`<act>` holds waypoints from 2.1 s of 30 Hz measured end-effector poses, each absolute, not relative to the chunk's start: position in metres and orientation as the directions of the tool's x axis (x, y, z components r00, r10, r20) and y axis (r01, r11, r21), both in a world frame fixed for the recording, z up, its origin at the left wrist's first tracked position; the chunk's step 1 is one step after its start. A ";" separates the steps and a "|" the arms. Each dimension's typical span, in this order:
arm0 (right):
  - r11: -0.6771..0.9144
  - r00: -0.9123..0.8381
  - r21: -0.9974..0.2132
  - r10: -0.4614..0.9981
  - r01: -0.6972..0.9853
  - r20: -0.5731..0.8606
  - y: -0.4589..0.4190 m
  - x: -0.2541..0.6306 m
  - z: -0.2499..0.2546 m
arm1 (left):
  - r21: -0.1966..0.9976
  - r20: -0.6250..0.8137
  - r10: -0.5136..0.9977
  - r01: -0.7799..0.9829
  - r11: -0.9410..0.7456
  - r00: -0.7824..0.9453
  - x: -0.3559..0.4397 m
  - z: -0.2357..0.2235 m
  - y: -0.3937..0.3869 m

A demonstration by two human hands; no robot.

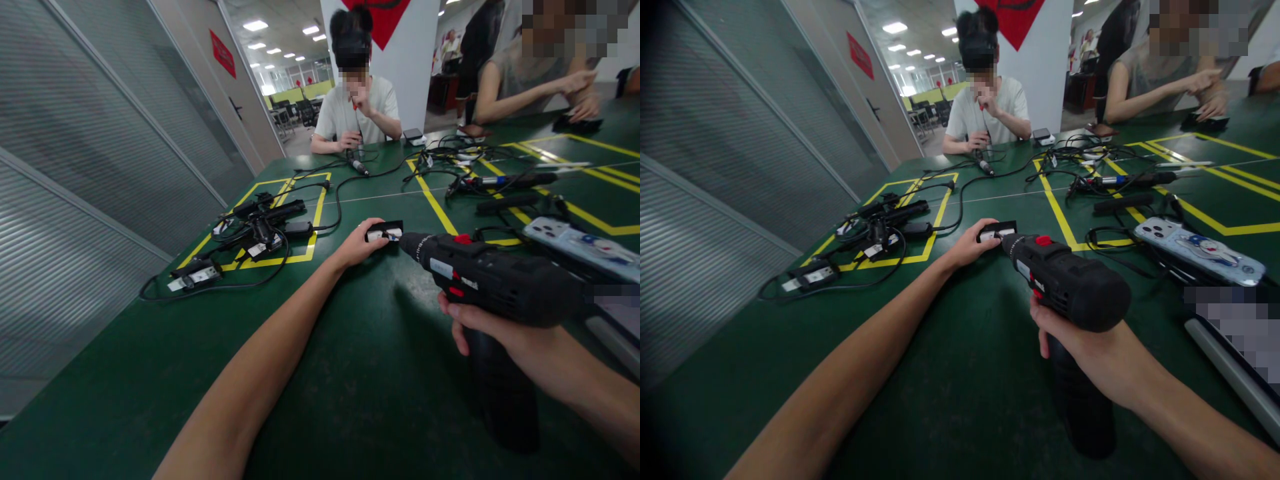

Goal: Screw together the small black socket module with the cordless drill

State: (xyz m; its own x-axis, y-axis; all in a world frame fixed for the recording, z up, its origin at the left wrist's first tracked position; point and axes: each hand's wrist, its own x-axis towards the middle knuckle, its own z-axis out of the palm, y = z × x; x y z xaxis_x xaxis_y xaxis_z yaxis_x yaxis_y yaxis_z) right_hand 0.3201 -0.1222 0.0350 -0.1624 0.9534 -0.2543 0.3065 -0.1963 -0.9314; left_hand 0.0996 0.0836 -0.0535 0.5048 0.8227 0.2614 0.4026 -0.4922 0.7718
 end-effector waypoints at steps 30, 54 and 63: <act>-0.187 -0.162 -0.917 0.953 0.351 -0.257 -0.124 0.322 0.034 | 0.774 0.268 0.821 0.394 -0.495 0.505 0.100 -0.053 0.083; -0.219 -0.162 -0.939 0.950 0.266 -0.268 -0.123 0.319 0.035 | 0.760 0.280 0.817 0.403 -0.509 0.504 0.100 -0.056 0.085; -0.209 -0.170 -0.939 0.950 0.273 -0.261 -0.123 0.321 0.035 | 0.761 0.272 0.821 0.410 -0.503 0.501 0.100 -0.054 0.083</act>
State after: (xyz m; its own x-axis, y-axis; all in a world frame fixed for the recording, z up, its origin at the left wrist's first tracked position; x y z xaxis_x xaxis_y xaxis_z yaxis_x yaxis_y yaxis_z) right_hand 0.3213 -0.1230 0.0350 -0.1705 0.9502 -0.2607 0.2732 -0.2086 -0.9391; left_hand 0.0997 0.0833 -0.0540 0.5014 0.8212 0.2724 0.4099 -0.5028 0.7611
